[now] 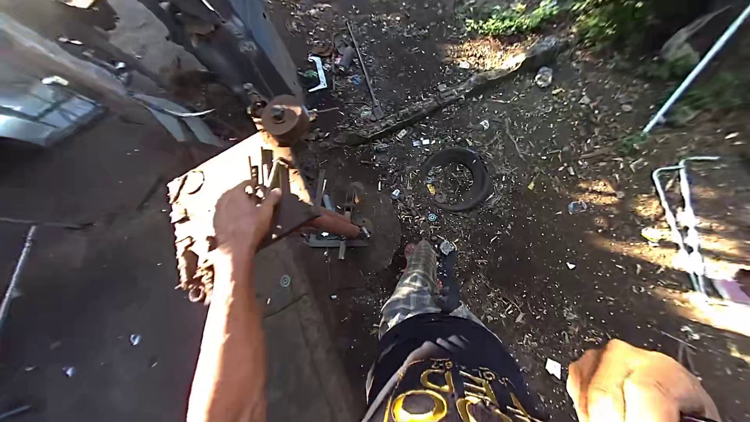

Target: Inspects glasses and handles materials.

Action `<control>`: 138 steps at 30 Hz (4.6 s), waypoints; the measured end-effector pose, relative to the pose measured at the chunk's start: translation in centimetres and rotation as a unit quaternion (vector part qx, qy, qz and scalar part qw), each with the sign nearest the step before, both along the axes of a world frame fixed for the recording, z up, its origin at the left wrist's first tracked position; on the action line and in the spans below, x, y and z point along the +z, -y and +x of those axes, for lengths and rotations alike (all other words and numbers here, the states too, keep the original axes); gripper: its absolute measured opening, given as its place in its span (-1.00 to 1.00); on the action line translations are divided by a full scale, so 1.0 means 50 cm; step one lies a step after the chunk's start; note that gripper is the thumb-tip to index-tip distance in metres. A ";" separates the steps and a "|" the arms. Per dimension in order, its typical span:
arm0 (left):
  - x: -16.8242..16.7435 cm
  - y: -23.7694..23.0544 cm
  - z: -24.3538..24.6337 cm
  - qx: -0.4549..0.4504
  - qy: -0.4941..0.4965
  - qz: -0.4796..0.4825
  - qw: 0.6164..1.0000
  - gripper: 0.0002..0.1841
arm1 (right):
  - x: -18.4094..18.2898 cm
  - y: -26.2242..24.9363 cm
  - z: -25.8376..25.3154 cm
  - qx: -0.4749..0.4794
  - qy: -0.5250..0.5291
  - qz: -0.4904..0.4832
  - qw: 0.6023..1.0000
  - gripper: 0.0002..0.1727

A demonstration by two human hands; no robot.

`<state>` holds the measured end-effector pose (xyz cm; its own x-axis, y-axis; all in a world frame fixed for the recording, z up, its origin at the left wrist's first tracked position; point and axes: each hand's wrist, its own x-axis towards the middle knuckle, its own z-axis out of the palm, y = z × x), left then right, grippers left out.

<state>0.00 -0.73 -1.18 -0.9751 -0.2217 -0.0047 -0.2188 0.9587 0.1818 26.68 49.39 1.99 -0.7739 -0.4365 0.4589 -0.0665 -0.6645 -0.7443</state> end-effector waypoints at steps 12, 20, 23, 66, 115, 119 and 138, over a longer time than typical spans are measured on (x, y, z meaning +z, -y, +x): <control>0.016 -0.073 -0.025 0.125 -0.134 0.058 0.981 0.01 | -0.004 -0.036 -0.455 -0.053 0.093 -0.078 0.991 -0.69; 0.070 -0.315 -0.209 -0.128 -0.402 0.334 0.843 -0.68 | -0.014 -0.038 -0.791 -0.043 0.140 -0.039 0.988 -0.39; 0.074 -0.402 -0.289 -0.190 -0.333 0.474 0.793 -0.67 | 0.000 -0.023 -0.853 0.001 0.155 -0.078 0.985 -0.47; -0.159 -0.530 -1.106 0.134 -0.253 0.715 0.638 -0.73 | -0.220 0.145 -1.936 0.403 0.020 0.420 0.813 -0.42; -0.047 -0.048 -1.331 0.544 -0.613 0.568 0.067 -0.73 | -0.200 1.038 -2.276 0.707 -0.275 0.247 0.603 -0.84; -0.011 -0.062 -1.291 0.491 -0.645 0.586 0.001 -0.68 | -0.179 1.058 -2.271 0.700 -0.295 0.226 0.609 -0.86; 0.036 -0.132 -1.095 0.532 -0.581 0.456 0.414 -0.62 | -0.191 1.016 -2.115 0.549 -0.379 0.308 0.678 -0.83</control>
